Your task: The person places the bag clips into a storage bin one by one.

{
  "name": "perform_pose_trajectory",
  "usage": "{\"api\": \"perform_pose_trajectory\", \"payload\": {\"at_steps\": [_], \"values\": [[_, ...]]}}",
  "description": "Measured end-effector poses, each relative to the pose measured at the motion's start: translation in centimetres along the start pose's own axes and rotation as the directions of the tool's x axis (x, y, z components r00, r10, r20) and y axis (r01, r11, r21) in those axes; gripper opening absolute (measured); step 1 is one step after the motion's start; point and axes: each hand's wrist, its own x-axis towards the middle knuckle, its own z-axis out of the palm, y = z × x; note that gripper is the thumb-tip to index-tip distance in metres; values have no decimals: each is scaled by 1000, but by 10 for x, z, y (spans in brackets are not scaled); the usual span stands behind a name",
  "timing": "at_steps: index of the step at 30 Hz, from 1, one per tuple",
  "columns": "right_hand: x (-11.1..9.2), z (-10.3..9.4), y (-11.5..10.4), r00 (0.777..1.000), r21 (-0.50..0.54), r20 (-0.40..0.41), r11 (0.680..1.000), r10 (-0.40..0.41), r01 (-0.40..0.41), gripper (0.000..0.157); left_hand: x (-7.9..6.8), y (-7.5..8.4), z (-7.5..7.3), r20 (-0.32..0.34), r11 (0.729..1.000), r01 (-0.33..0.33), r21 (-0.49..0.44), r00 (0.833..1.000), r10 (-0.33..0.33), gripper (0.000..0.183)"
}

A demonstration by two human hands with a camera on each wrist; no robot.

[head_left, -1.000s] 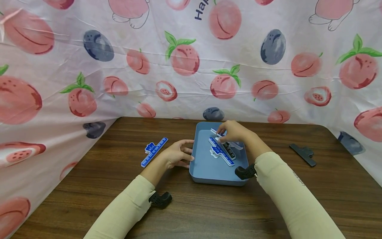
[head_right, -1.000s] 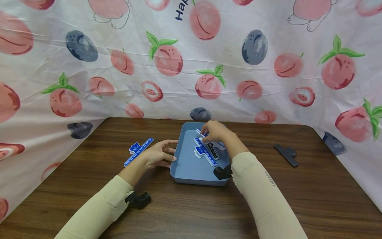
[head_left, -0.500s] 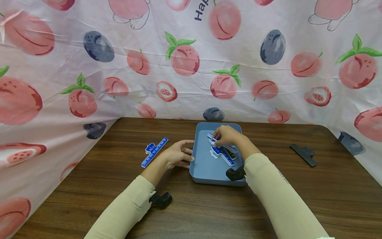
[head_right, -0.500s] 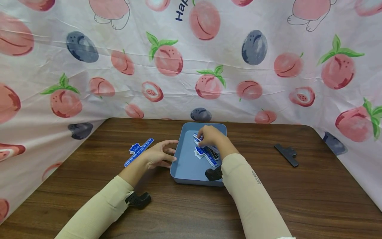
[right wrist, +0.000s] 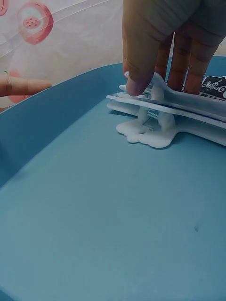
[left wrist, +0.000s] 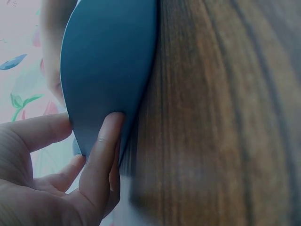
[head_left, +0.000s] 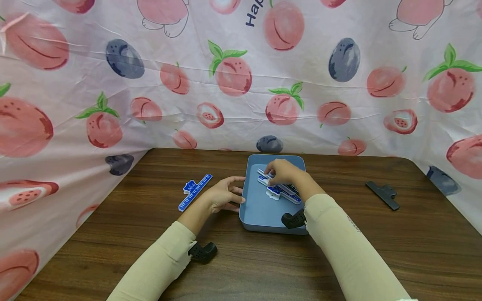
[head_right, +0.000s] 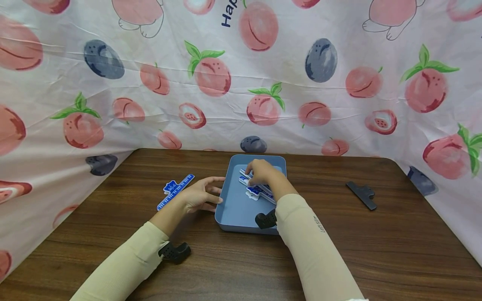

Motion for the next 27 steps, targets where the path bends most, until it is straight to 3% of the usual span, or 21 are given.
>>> {"api": "perform_pose_trajectory", "payload": {"at_steps": [7,27], "values": [[-3,-2,2,1000,5,-4,1000,21,-21,32,-1,1,0,-11,1000,5,2,1000,-5,79],[-30,-12,-8,997,-29,-21,997,-68,68,35,1,-1,0,-12,1000,-2,-7,1000,2,78]]}}
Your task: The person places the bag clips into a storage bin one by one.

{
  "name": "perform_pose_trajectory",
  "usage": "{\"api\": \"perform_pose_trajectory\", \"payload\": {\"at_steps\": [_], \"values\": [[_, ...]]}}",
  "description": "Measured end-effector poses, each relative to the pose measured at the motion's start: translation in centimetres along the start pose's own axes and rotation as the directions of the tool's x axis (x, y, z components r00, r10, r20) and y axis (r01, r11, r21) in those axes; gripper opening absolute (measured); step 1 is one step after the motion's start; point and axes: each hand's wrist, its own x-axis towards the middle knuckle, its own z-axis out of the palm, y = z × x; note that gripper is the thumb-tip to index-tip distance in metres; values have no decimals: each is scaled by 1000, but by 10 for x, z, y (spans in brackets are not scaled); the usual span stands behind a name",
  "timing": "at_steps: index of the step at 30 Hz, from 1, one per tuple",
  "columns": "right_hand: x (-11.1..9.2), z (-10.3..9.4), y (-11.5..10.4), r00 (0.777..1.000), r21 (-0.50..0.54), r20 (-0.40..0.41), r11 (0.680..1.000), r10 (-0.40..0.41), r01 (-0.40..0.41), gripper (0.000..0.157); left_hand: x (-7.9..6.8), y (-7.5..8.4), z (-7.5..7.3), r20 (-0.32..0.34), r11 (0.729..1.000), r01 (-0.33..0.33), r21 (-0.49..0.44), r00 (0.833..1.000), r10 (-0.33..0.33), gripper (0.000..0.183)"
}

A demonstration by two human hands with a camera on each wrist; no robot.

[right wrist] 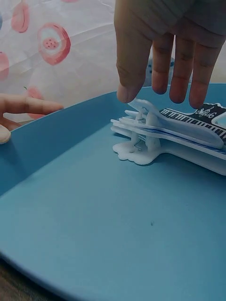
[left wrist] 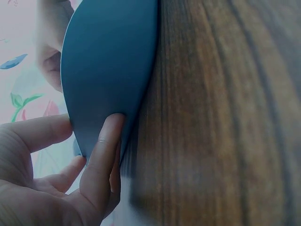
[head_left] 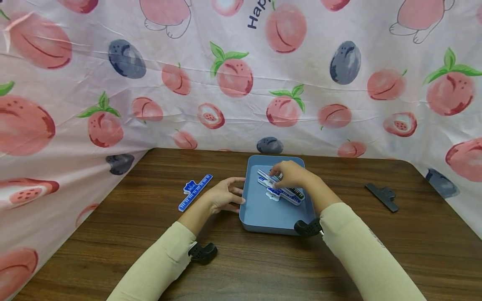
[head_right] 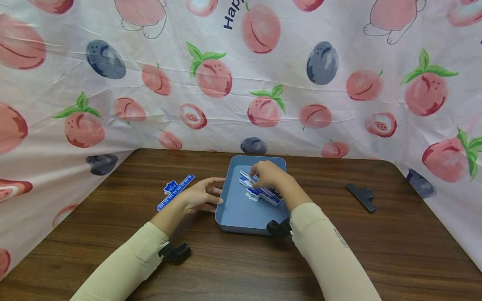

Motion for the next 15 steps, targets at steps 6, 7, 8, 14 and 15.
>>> {"api": "perform_pose_trajectory", "payload": {"at_steps": [6,7,8,14,15], "values": [[-8,0,1,1000,-14,-11,1000,-15,15,37,-1,-1,1,-5,1000,0,3,1000,0,78],[-9,0,1,1000,-22,-13,1000,-18,18,37,-1,-1,1,-5,1000,0,3,1000,0,78],[-11,0,2,1000,-31,-14,999,-24,24,37,-1,-1,1,-4,1000,0,4,1000,0,78],[-18,0,4,997,-75,-31,995,-72,69,39,-2,-1,0,-3,1000,-2,8,1000,2,79],[-19,1,4,996,-83,-40,993,-81,78,39,-2,-1,0,-4,1000,-1,7,1000,1,79]]}}
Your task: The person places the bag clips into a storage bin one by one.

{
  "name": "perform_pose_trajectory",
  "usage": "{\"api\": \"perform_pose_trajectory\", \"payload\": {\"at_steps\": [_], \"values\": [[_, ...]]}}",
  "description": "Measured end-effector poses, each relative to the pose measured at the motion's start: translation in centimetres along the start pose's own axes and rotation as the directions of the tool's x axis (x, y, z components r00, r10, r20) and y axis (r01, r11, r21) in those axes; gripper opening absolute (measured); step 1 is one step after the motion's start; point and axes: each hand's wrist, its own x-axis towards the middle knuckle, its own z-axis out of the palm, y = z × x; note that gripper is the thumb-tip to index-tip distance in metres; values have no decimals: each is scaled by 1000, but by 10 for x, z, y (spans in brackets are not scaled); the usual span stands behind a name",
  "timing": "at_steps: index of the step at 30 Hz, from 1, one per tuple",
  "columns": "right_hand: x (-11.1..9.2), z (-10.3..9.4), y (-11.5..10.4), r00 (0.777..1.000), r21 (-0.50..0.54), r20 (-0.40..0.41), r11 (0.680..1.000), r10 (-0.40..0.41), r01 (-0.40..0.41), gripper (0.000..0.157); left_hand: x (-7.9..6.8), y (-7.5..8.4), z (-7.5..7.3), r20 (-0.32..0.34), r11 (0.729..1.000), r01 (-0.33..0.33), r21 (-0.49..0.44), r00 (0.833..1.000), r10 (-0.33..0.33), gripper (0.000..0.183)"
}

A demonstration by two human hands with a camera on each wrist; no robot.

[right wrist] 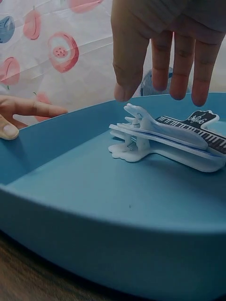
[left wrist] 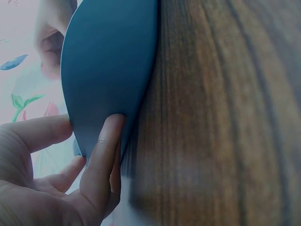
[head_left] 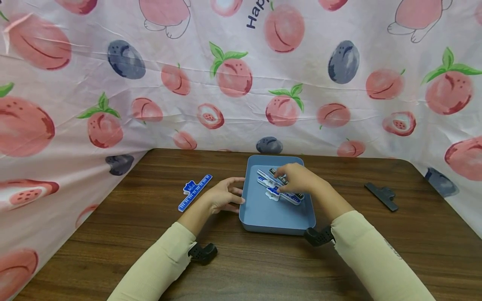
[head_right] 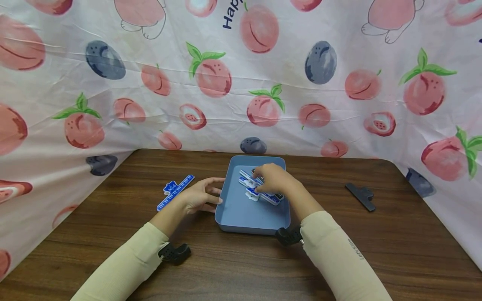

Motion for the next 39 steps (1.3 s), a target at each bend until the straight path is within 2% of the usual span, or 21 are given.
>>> {"api": "perform_pose_trajectory", "payload": {"at_steps": [6,21,39], "values": [[-8,1,2,997,-37,-66,998,-48,45,37,0,0,0,-3,1000,0,-1,1000,0,79],[-36,1,3,967,-44,-247,997,-66,57,31,0,-1,0,-6,1000,-1,10,1000,2,79],[-68,-3,14,958,-106,-287,994,6,-37,34,0,-1,0,-8,1000,-7,16,1000,7,77]]}}
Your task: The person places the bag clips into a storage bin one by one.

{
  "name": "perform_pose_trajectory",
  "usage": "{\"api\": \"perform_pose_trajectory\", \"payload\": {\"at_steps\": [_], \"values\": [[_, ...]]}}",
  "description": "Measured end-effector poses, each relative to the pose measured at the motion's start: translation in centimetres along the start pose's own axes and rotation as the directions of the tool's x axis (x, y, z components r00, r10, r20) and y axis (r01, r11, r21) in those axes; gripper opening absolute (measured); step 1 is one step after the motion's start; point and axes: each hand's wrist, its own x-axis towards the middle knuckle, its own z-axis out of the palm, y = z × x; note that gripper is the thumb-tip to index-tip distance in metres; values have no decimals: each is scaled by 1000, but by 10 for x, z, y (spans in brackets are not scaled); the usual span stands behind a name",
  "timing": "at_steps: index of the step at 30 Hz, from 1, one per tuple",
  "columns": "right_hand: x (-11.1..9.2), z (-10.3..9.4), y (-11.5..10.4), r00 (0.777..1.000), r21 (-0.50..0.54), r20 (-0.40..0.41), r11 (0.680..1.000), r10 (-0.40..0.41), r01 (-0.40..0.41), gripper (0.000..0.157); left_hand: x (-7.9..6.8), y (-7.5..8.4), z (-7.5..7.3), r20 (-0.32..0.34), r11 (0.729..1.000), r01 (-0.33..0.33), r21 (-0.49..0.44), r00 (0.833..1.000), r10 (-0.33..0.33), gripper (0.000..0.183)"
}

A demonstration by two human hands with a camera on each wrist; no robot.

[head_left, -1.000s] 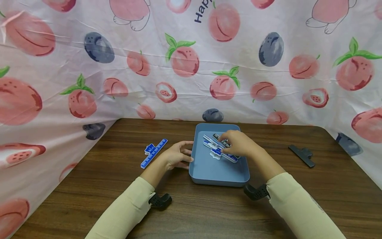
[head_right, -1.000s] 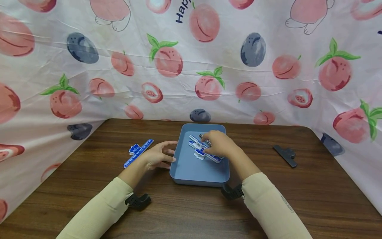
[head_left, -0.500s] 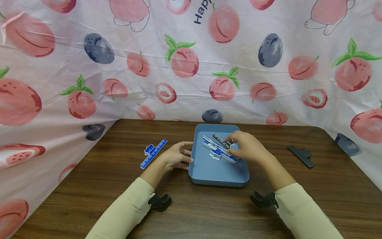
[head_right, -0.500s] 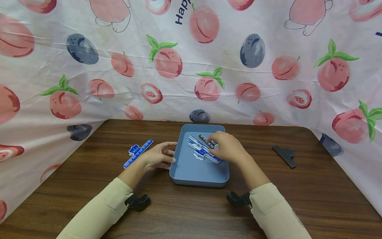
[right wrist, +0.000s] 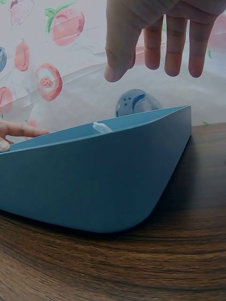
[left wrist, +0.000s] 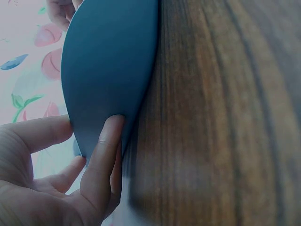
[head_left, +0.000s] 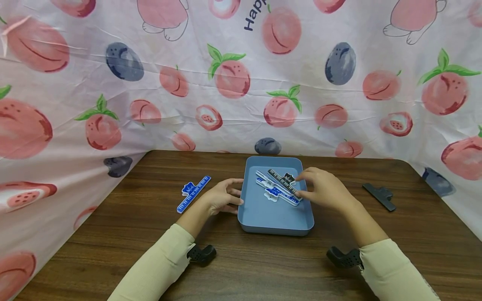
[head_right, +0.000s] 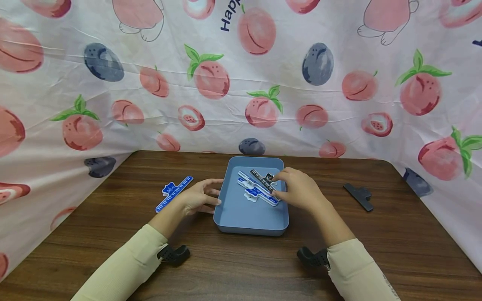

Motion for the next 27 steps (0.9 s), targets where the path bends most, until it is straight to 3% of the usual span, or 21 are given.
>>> {"api": "perform_pose_trajectory", "payload": {"at_steps": [7,18,27], "values": [[-6,-6,4,998,-37,3,998,56,-56,41,0,0,-1,5,1000,-6,5,1000,6,77],[-17,-16,15,994,-38,-10,993,110,-110,40,0,1,0,2,1000,3,-4,1000,-3,77],[-29,-21,33,990,-76,-89,991,107,-114,39,1,0,-1,2,1000,5,-12,1000,-5,78]]}}
